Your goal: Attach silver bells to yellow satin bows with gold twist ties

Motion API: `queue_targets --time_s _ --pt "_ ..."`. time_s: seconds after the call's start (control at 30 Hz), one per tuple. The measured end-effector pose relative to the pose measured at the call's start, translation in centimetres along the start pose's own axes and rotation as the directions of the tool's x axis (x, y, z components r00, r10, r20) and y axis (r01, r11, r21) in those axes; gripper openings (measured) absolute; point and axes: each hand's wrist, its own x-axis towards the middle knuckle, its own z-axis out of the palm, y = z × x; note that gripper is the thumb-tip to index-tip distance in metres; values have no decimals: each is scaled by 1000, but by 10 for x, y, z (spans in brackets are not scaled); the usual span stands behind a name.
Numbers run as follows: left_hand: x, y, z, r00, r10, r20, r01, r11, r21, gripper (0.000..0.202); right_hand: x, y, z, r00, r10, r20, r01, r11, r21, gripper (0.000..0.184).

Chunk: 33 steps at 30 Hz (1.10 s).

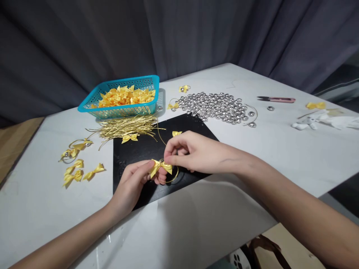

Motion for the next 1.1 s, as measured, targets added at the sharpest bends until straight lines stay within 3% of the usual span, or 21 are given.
queue_targets --time_s 0.2,0.33,0.47,0.8,1.0,1.1 --pt "-3 6 4 995 72 -69 -56 977 207 32 -1 0 2 1000 9 -28 -8 1000 22 23" --pt "-4 9 2 986 132 -106 -99 958 271 15 -4 0 4 998 -37 54 38 999 -25 17" --pt "-3 8 1 983 151 -103 -122 962 246 12 -5 -1 4 993 -69 92 80 989 -121 14" --pt "3 4 -3 990 79 -118 -70 995 77 4 2 7 8 1000 -14 1 14 1000 -21 21" --pt "4 1 -3 965 101 -243 -90 994 56 5 2 4 8 999 18 -40 -16 999 45 23" --pt "4 0 -3 954 131 -270 -124 991 43 6 2 1 6 994 107 -6 -106 986 128 28"
